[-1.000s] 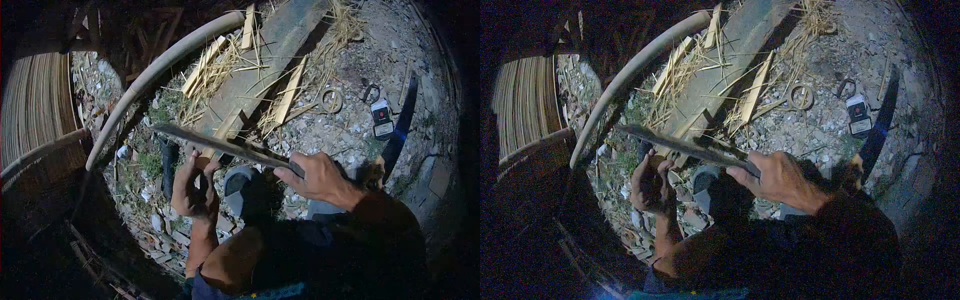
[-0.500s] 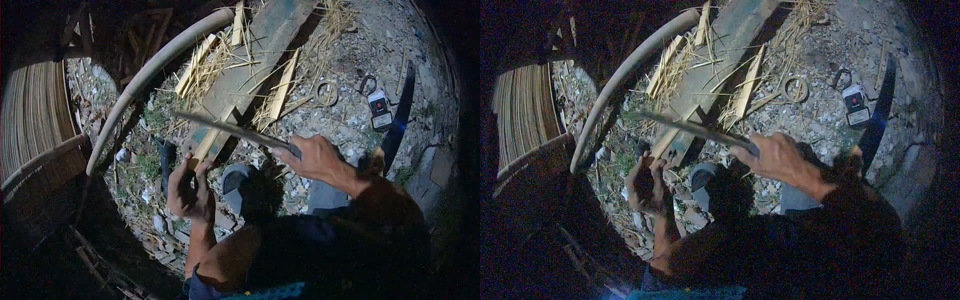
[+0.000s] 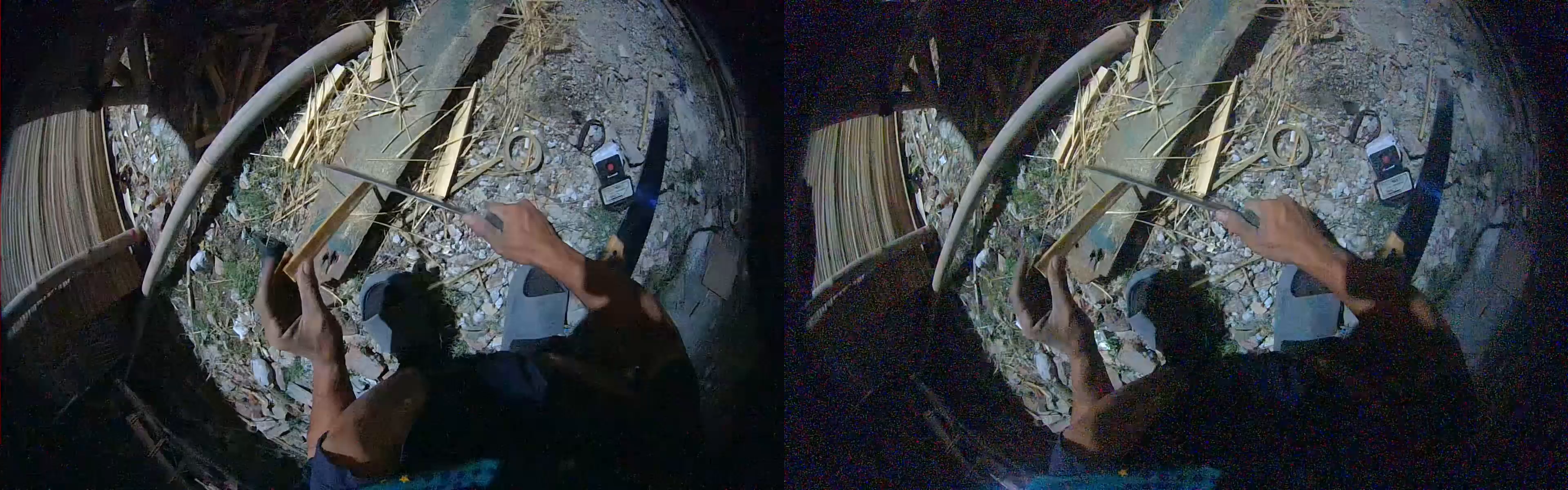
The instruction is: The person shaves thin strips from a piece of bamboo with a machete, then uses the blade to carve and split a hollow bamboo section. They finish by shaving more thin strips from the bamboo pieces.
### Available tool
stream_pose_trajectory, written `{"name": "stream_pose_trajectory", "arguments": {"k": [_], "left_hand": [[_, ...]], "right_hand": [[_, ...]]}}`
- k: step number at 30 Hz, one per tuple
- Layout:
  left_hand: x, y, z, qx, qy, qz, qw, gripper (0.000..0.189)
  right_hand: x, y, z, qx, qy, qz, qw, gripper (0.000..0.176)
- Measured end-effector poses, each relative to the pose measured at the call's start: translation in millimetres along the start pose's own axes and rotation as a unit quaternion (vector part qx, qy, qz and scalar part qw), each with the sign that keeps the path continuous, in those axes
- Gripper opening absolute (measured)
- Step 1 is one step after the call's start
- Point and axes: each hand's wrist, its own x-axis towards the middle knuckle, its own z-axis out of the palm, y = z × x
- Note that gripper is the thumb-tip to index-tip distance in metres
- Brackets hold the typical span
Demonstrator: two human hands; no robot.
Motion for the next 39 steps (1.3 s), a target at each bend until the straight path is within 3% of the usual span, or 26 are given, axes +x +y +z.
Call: {"name": "stream_pose_trajectory", "arguments": {"k": [3, 5, 7, 9, 11, 12, 14, 16, 18, 20, 23, 24, 25, 29, 30, 33, 35, 39], "left_hand": [[-1.8, -16.9, -6.7, -0.068, 0.024, -0.003, 0.997, 0.037], [-1.9, -32.3, -13.9, -0.035, -0.045, 0.131, 0.990, 0.038], [-2.7, -32.3, -13.3, -0.112, -0.048, 0.122, 0.985, 0.035], [-1.8, -21.4, -11.2, -0.073, -0.057, 0.160, 0.983, 0.030], [-1.8, -15.9, -9.3, -0.142, -0.057, 0.153, 0.976, 0.025], [-2.1, -23.2, -16.6, -0.061, -0.062, 0.185, 0.979, 0.023], [-0.8, -18.5, -24.3, 0.060, -0.075, 0.225, 0.970, 0.019], [-3.1, -18.6, -26.9, 0.061, -0.071, 0.211, 0.973, 0.019], [-5.0, -18.9, -23.5, 0.061, -0.070, 0.195, 0.976, 0.020], [-5.4, -18.6, -14.2, -0.107, -0.034, 0.132, 0.985, 0.027], [-5.9, -19.6, -15.1, -0.140, -0.042, 0.118, 0.982, 0.031], [-1.9, -22.8, -21.8, -0.002, -0.061, 0.174, 0.983, 0.032], [0.0, -22.6, -21.4, -0.002, -0.062, 0.177, 0.982, 0.032], [-3.2, -26.3, -21.3, 0.012, -0.054, 0.162, 0.985, 0.029], [-2.9, -26.8, -19.6, 0.031, -0.041, 0.168, 0.985, 0.027], [7.8, -13.7, -13.9, 0.092, -0.023, 0.237, 0.967, 0.021], [3.5, 7.0, -7.6, -0.010, -0.009, -0.008, 1.000, 0.021], [15.0, -3.0, -11.8, -0.101, -0.073, -0.108, 0.986, 0.027]], "right_hand": [[-10.0, -11.4, -6.3, 0.074, 0.001, 0.019, 0.997, 0.068], [-17.7, -34.9, -17.4, 0.074, -0.001, 0.007, 0.997, 0.068], [-27.5, -61.2, -29.8, 0.074, 0.007, -0.004, 0.997, 0.069], [-38.6, -82.8, -34.8, 0.087, -0.041, -0.059, 0.994, 0.067], [-44.3, -91.9, -28.6, 0.098, -0.032, -0.100, 0.990, 0.065], [-45.1, -94.2, -26.3, 0.107, -0.023, -0.139, 0.984, 0.064], [-36.7, -82.5, -15.3, 0.083, -0.021, -0.107, 0.990, 0.063], [-32.2, -79.2, -15.0, 0.056, -0.025, -0.053, 0.997, 0.061], [-35.2, -82.8, -21.3, 0.047, -0.005, -0.086, 0.995, 0.061], [-35.0, -76.0, -18.6, 0.038, 0.015, -0.114, 0.993, 0.061], [-23.2, -46.7, -5.0, 0.015, 0.035, -0.097, 0.995, 0.060], [-18.1, -40.3, -3.2, -0.012, 0.038, -0.070, 0.997, 0.060], [-15.6, -37.0, -1.2, -0.036, 0.038, -0.043, 0.998, 0.060], [-22.9, -13.3, -3.2, -0.053, 0.025, -0.079, 0.995, 0.060], [-16.4, -11.1, -2.8, -0.011, -0.006, 0.037, 0.999, 0.061], [-9.6, 9.7, 7.9, -0.046, 0.049, -0.023, 0.997, 0.062], [-13.8, 0.7, 5.5, -0.023, 0.067, -0.036, 0.997, 0.062], [-13.9, -22.4, -10.6, 0.003, -0.010, 0.027, 1.000, 0.064]]}}
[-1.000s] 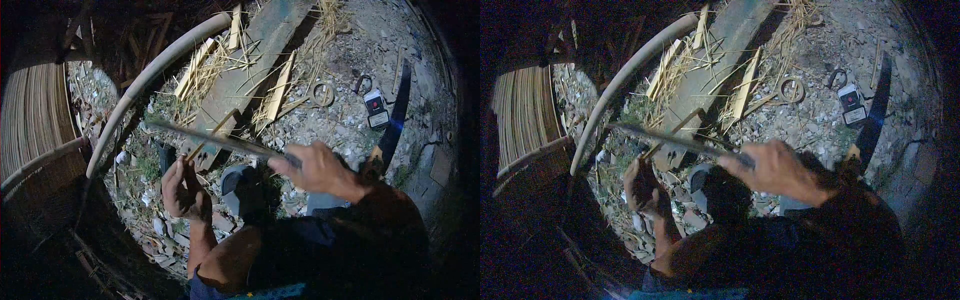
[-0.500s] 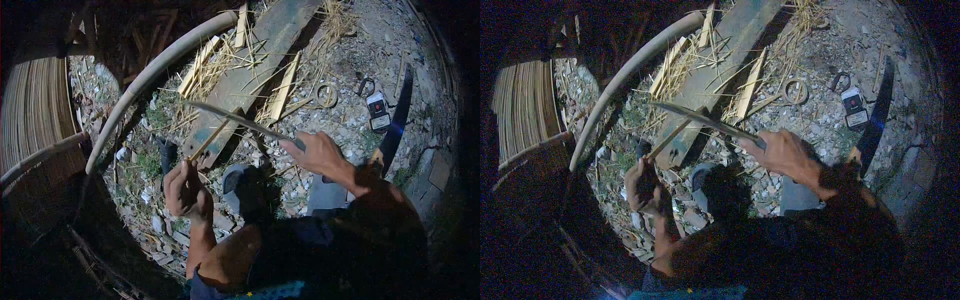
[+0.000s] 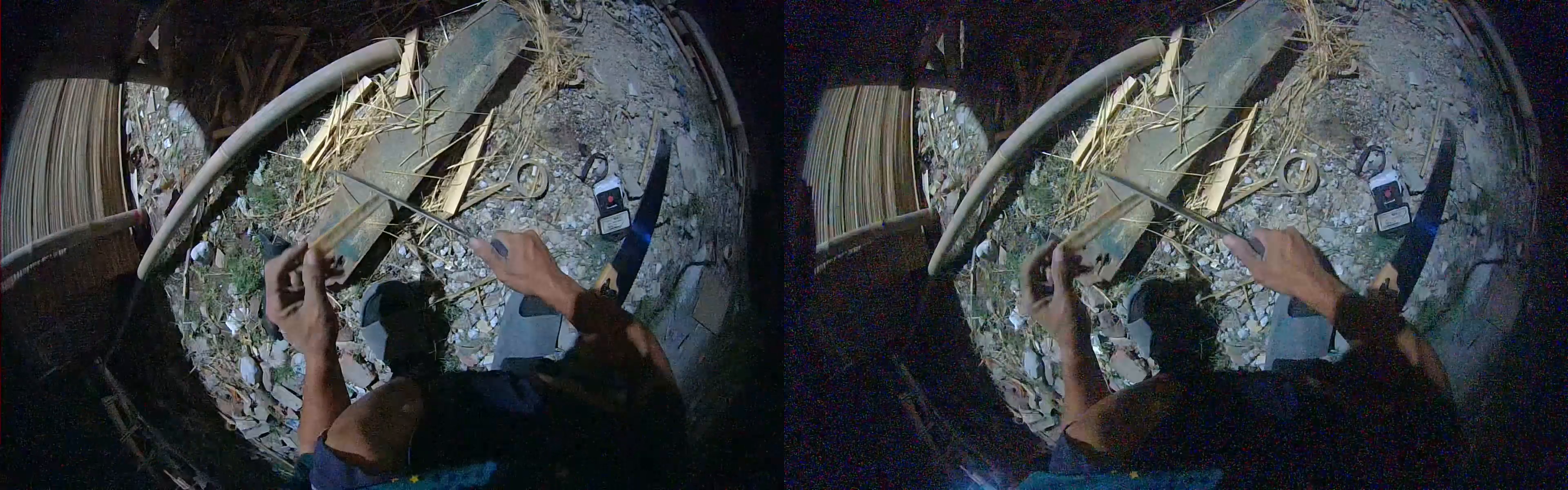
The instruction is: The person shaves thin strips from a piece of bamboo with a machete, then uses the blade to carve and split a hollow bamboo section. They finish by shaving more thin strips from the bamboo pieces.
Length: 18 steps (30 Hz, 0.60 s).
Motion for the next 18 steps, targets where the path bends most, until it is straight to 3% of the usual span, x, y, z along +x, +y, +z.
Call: {"name": "stream_pose_trajectory", "arguments": {"k": [2, 5, 6, 8, 9, 10, 12, 16, 18], "left_hand": [[7.2, 10.3, 8.7, -0.029, 0.011, 0.000, 1.000, 0.025], [22.5, 6.3, -3.6, 0.080, -0.075, 0.134, 0.985, 0.013], [24.5, 7.0, -6.9, 0.082, -0.072, 0.135, 0.985, 0.013], [26.2, 7.1, -11.6, 0.241, -0.033, 0.173, 0.954, 0.016], [25.9, 11.5, -8.1, 0.254, -0.015, 0.198, 0.947, 0.010], [23.4, 12.0, -5.0, 0.254, -0.016, 0.197, 0.947, 0.010], [17.8, 12.3, 1.0, 0.153, 0.034, 0.093, 0.983, 0.008], [14.5, 8.4, -1.6, 0.158, 0.054, 0.076, 0.983, 0.007], [19.2, 0.3, -7.1, 0.117, 0.050, 0.077, 0.989, 0.017]], "right_hand": [[7.8, -1.0, 2.8, -0.002, 0.029, -0.079, 0.996, 0.066], [13.8, -24.6, -5.4, -0.020, -0.003, -0.064, 0.998, 0.064], [12.1, -34.9, -9.5, -0.020, -0.003, -0.067, 0.998, 0.064], [4.9, -52.9, -13.6, 0.050, -0.011, -0.050, 0.997, 0.064], [1.8, -56.4, -9.9, 0.072, -0.010, -0.058, 0.996, 0.063], [-1.1, -62.5, -8.3, 0.073, -0.010, -0.056, 0.996, 0.063], [-5.5, -74.9, -8.4, 0.037, -0.022, -0.094, 0.995, 0.064], [15.8, -63.6, 13.6, 0.072, -0.003, -0.084, 0.994, 0.064], [16.1, -69.7, 8.0, 0.055, 0.020, -0.106, 0.993, 0.063]]}}
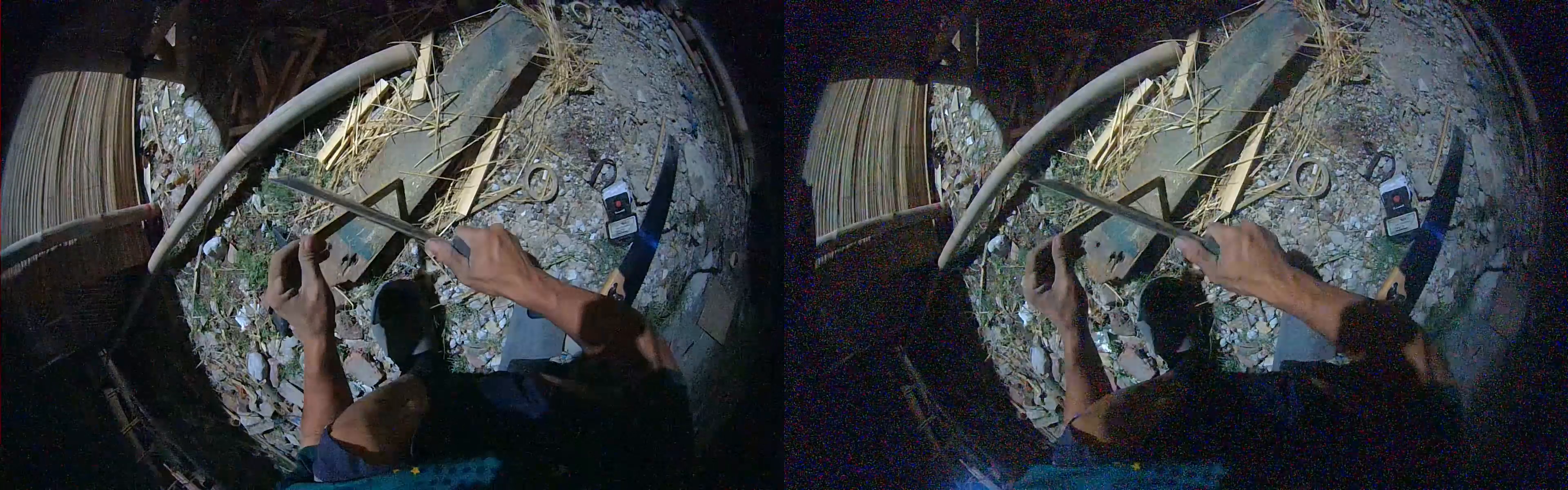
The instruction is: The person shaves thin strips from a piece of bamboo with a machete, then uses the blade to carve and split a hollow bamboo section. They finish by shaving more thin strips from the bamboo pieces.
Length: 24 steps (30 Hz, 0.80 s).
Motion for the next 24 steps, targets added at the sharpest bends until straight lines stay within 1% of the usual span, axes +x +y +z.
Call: {"name": "stream_pose_trajectory", "arguments": {"k": [1, 2, 3, 4, 6, 7, 8, 10, 11, 12, 14, 15, 16, 18, 19, 20, 22, 23, 24], "left_hand": [[0.4, -2.5, -1.3, 0.008, 0.004, -0.019, 1.000, 0.016], [1.8, -3.7, -0.6, 0.009, 0.003, -0.019, 1.000, 0.016], [0.7, -4.8, -0.2, 0.020, 0.005, 0.004, 1.000, 0.016], [-2.5, -5.0, -1.6, 0.031, 0.009, 0.023, 0.999, 0.016], [-1.9, -3.2, -3.9, 0.045, 0.007, 0.013, 0.999, 0.015], [-1.6, -3.3, -4.6, 0.046, 0.010, 0.002, 0.999, 0.015], [-0.7, -4.2, -4.2, 0.048, 0.014, -0.008, 0.999, 0.015], [0.6, -7.3, -3.7, 0.037, 0.019, -0.008, 0.999, 0.015], [1.2, -9.0, -3.5, 0.031, 0.021, -0.009, 0.999, 0.013], [-1.6, -10.2, -4.4, 0.026, 0.024, -0.014, 0.999, 0.011], [-3.1, -7.2, -2.5, 0.031, 0.021, -0.004, 0.999, 0.013], [-1.8, -4.9, -2.0, 0.038, 0.018, 0.011, 0.999, 0.014], [-0.2, -3.6, -0.8, 0.036, 0.020, 0.015, 0.999, 0.014], [-1.0, -5.1, -1.0, 0.031, 0.022, 0.022, 0.999, 0.014], [0.8, -13.9, -0.8, -0.016, 0.023, -0.001, 1.000, 0.016], [0.8, -15.3, -1.9, -0.018, 0.025, -0.002, 1.000, 0.016], [3.9, -14.0, -4.6, -0.007, 0.033, -0.022, 0.999, 0.019], [6.5, -2.6, -3.8, -0.025, 0.068, -0.035, 0.997, 0.020], [15.5, -4.0, -9.3, -0.022, 0.076, -0.028, 0.996, 0.020]], "right_hand": [[-2.8, -4.0, -4.4, -0.018, -0.004, -0.026, 0.999, 0.061], [-4.8, -5.5, -5.2, -0.036, -0.009, -0.052, 0.998, 0.058], [-8.4, -0.2, -1.2, -0.052, 0.023, -0.103, 0.993, 0.058], [-8.2, 8.9, 4.8, -0.052, 0.016, -0.103, 0.993, 0.058], [-0.8, 23.7, 8.0, -0.075, 0.035, -0.039, 0.996, 0.056], [0.5, 27.7, 6.2, -0.089, 0.029, -0.012, 0.996, 0.055], [0.6, 24.7, 2.7, -0.090, 0.031, -0.013, 0.995, 0.055], [-7.5, 14.7, -1.2, -0.043, 0.038, -0.042, 0.997, 0.055], [-14.1, 17.4, -1.7, -0.056, 0.058, -0.096, 0.992, 0.053], [-16.0, 24.1, -0.4, -0.056, 0.053, -0.094, 0.993, 0.053], [-12.0, 46.8, 5.3, -0.107, 0.063, -0.024, 0.992, 0.052], [-7.6, 59.4, 8.4, -0.125, 0.053, 0.049, 0.990, 0.053], [-8.7, 66.0, 7.1, -0.125, 0.057, 0.045, 0.989, 0.053], [-12.6, 55.9, -4.1, -0.139, 0.064, 0.008, 0.988, 0.056], [-17.1, 53.2, -8.5, -0.110, 0.035, 0.023, 0.993, 0.056], [-20.0, 61.6, -5.3, -0.113, 0.034, 0.021, 0.993, 0.056], [-18.2, 83.0, 1.3, -0.143, 0.069, 0.032, 0.987, 0.056], [-15.5, 82.0, -2.5, -0.120, 0.065, 0.049, 0.989, 0.055], [-15.0, 83.1, -1.6, -0.118, 0.067, 0.039, 0.990, 0.055]]}}
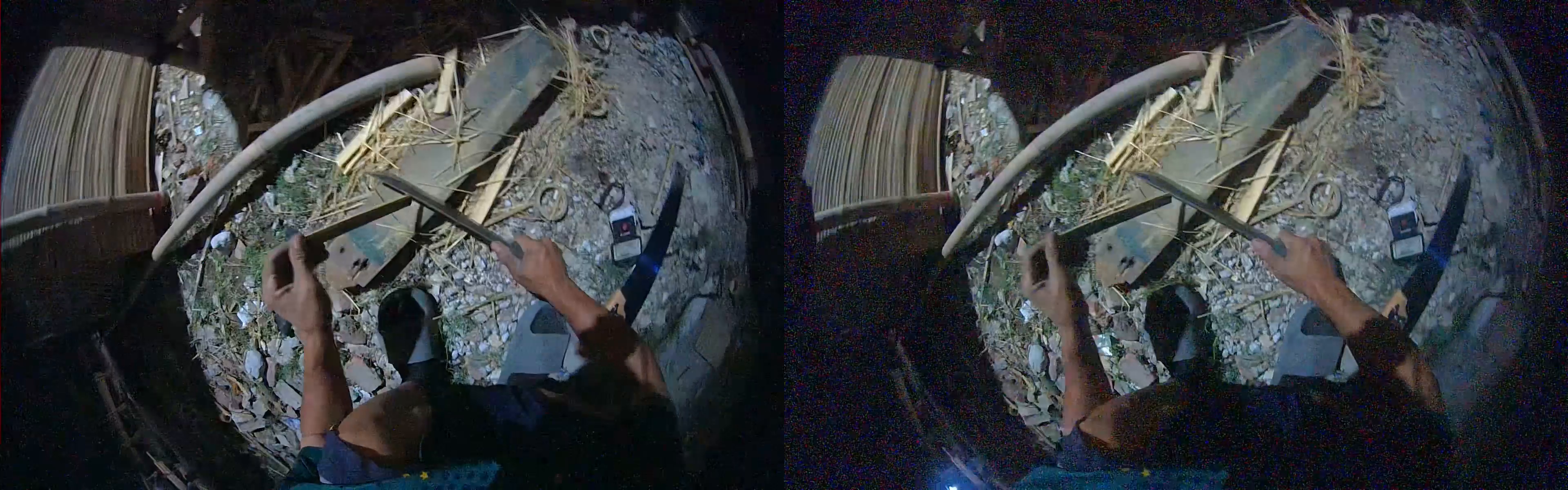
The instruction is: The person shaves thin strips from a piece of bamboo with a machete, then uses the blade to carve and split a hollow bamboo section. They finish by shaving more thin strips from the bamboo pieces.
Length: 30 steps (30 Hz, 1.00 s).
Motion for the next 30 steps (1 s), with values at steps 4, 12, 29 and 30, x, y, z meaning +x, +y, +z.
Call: {"name": "stream_pose_trajectory", "arguments": {"k": [4, 12, 29, 30], "left_hand": [[76.7, -2.7, -12.8, -0.182, 0.047, -0.024, 0.982, 0.027], [152.6, -91.0, 58.1, 0.072, -0.163, 0.058, 0.982, 0.031], [90.9, -92.6, 74.6, 0.037, -0.106, 0.086, 0.990, 0.017], [85.1, -75.1, 64.1, -0.001, -0.083, 0.059, 0.995, 0.015]], "right_hand": [[-4.4, -2.4, 2.9, -0.013, -0.027, 0.031, 0.999, 0.057], [-5.5, -6.9, -1.5, 0.001, -0.079, 0.075, 0.994, 0.061], [-7.7, -13.3, -4.2, 0.044, -0.066, 0.075, 0.994, 0.060], [-7.1, -7.5, -0.3, 0.053, -0.073, 0.074, 0.993, 0.060]]}}
